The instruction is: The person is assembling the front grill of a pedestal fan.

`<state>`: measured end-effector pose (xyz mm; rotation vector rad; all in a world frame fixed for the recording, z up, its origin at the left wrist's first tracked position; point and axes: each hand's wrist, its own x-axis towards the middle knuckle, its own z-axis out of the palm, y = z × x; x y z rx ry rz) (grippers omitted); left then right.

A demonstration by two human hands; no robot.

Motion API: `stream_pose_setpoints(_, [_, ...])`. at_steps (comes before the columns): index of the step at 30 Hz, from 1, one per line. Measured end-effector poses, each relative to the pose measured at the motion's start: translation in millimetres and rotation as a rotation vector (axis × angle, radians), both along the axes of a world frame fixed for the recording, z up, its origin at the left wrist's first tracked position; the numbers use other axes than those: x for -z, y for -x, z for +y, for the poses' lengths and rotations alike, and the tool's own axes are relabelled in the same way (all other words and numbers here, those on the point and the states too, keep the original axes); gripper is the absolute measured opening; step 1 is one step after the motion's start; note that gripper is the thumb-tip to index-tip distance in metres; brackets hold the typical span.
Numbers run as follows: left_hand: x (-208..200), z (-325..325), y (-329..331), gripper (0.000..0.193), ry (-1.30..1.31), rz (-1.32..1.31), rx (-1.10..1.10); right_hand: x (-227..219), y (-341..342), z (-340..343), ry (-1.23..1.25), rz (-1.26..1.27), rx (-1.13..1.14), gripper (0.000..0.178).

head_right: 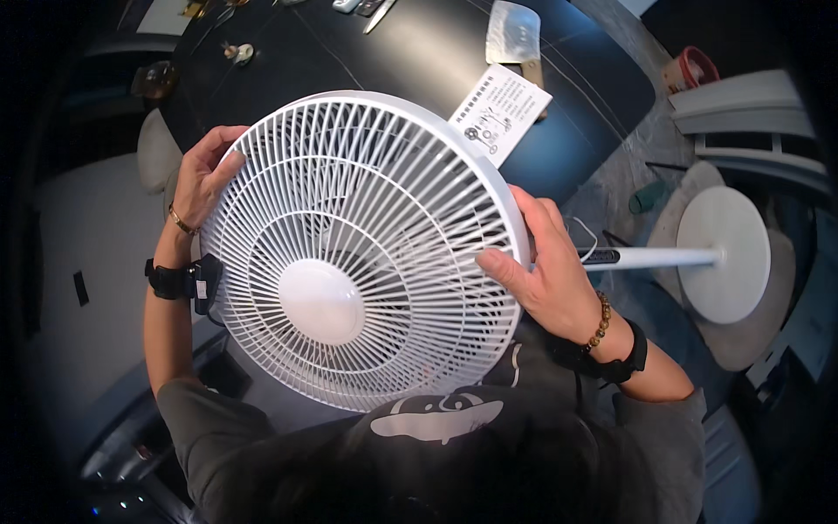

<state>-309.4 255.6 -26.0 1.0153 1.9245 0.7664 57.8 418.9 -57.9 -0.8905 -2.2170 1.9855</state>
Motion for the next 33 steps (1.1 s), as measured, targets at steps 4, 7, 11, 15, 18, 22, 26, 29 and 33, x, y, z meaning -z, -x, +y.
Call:
stream_pose_setpoints(4, [32.8, -0.1, -7.1, 0.033, 0.023, -0.096, -0.063, 15.4, -28.5, 0.2, 0.037, -0.042, -0.042, 0.077])
stream_pose_setpoints(7, [46.6, -2.8, -10.6, 0.032, 0.045, -0.114, -0.096, 22.4, -39.7, 0.2, 0.086, -0.024, -0.067, 0.081])
stream_pose_setpoints(11, [61.2, -12.8, -15.6, 0.033, 0.050, -0.086, -0.137, 28.0, -47.6, -6.9, 0.215, 0.017, -0.048, 0.085])
stream_pose_setpoints(15, [59.0, -17.6, -20.7, 0.032, 0.016, -0.104, -0.156, 17.1, -56.0, -6.9, 0.455, 0.049, 0.038, 0.093])
stream_pose_setpoints(18, [39.6, -11.2, -11.4, 0.032, -0.005, -0.107, -0.132, 1.2, -51.1, -8.9, 0.449, 0.107, 0.069, 0.091])
stream_pose_setpoints(22, [36.6, -15.6, -4.8, 0.032, 0.033, -0.051, -0.120, 6.6, -45.7, -16.5, 0.717, 0.148, 0.175, 0.086])
stream_pose_setpoints(26, [41.4, -14.8, -2.2, 0.033, 0.018, -0.014, -0.124, 9.6, -44.0, -19.0, 0.800, 0.180, 0.226, 0.087])
stream_pose_setpoints(29, [46.5, -16.2, 2.7, 0.034, 0.011, -0.028, -0.126, 8.2, -48.5, -30.5, 0.292, 0.114, 0.160, 0.072])
stream_pose_setpoints(33, [47.1, -21.1, 5.4, 0.035, 0.046, 0.011, -0.126, 4.6, -60.7, -40.4, 0.254, 0.064, 0.196, 0.067])
